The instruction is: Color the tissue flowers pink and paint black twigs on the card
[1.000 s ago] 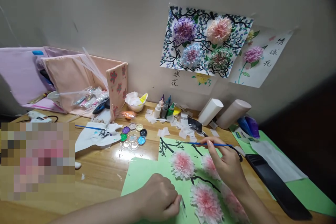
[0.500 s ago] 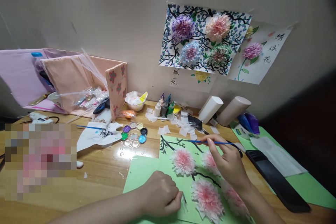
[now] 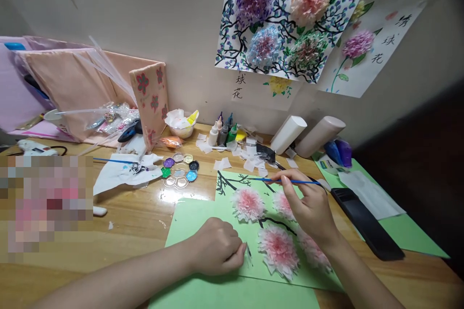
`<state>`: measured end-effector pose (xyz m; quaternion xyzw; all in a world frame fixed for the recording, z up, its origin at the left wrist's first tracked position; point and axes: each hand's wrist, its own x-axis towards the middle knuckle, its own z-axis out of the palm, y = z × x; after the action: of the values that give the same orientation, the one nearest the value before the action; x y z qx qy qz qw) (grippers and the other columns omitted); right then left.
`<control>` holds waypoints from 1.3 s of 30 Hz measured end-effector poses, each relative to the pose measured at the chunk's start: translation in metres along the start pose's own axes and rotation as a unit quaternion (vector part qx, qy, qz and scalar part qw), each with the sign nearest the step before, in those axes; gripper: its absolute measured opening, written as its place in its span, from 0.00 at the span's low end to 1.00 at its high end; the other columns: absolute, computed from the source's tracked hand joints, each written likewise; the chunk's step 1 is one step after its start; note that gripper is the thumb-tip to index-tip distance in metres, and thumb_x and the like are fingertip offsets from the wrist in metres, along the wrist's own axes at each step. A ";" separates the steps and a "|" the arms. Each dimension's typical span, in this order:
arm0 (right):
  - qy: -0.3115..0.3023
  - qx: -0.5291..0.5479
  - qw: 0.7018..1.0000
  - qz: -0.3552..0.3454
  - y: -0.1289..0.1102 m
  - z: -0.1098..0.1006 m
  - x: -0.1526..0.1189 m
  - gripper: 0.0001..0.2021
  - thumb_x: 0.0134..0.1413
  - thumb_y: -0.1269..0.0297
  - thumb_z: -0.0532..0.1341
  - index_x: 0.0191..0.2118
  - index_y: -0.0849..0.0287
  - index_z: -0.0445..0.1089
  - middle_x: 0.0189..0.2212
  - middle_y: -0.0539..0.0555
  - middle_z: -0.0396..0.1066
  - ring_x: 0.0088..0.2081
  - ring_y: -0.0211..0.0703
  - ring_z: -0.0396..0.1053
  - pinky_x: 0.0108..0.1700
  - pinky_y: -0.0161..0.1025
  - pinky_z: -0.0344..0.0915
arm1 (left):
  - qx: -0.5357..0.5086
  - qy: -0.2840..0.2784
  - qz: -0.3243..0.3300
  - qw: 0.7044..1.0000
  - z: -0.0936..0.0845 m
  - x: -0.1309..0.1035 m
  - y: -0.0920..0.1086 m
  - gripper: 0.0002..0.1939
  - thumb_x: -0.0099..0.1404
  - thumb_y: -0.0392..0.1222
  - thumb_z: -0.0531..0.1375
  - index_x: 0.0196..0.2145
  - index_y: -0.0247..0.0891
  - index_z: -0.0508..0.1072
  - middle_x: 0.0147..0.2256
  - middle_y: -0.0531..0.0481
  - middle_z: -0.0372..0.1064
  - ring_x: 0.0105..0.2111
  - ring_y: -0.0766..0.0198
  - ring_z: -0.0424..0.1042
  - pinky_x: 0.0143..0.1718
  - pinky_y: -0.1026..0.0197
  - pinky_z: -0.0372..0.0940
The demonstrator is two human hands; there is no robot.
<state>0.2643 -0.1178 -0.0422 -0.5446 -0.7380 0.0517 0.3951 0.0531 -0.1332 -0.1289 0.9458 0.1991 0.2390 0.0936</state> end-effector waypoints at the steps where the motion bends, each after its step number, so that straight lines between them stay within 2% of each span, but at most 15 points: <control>1: 0.000 -0.001 1.000 -0.001 0.000 0.000 0.000 0.10 0.59 0.64 0.51 0.36 0.55 0.69 0.32 0.52 0.72 0.34 0.42 0.69 0.36 0.38 0.63 | -0.001 0.001 0.000 1.000 0.000 0.000 0.000 0.19 0.63 0.37 0.45 0.15 0.36 0.60 0.14 0.51 0.60 0.14 0.68 0.59 0.17 0.61 0.44; 11: 0.001 0.006 1.000 0.010 0.002 0.001 0.002 0.10 0.60 0.65 0.51 0.35 0.56 0.68 0.32 0.52 0.71 0.35 0.42 0.69 0.36 0.37 0.63 | -0.002 -0.004 -0.005 1.000 0.001 0.000 0.000 0.18 0.62 0.37 0.47 0.15 0.37 0.61 0.14 0.52 0.59 0.14 0.69 0.56 0.17 0.61 0.43; 16: 0.009 0.017 1.000 0.013 0.003 -0.002 0.003 0.08 0.59 0.65 0.51 0.34 0.56 0.67 0.31 0.51 0.71 0.35 0.42 0.69 0.38 0.38 0.63 | -0.002 -0.012 -0.003 1.000 -0.001 0.001 0.000 0.18 0.62 0.37 0.46 0.16 0.37 0.61 0.14 0.52 0.60 0.14 0.68 0.57 0.18 0.61 0.46; 26: 0.025 0.004 1.000 0.007 0.000 -0.008 0.005 0.09 0.59 0.66 0.51 0.33 0.56 0.67 0.30 0.51 0.70 0.34 0.41 0.69 0.37 0.37 0.62 | -0.007 -0.030 -0.008 0.999 -0.001 0.000 0.000 0.17 0.62 0.37 0.46 0.17 0.37 0.61 0.15 0.52 0.61 0.15 0.69 0.57 0.19 0.59 0.43; 39: 0.017 -0.001 1.000 0.014 0.000 -0.009 0.006 0.10 0.59 0.65 0.50 0.32 0.57 0.67 0.30 0.52 0.70 0.34 0.41 0.69 0.37 0.37 0.62 | -0.010 -0.022 -0.010 1.000 -0.001 0.000 -0.001 0.17 0.62 0.36 0.46 0.16 0.36 0.60 0.15 0.53 0.60 0.15 0.69 0.55 0.19 0.60 0.42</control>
<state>0.2699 -0.1158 -0.0326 -0.5561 -0.7235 0.0469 0.4063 0.0522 -0.1324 -0.1289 0.9479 0.2037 0.2192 0.1095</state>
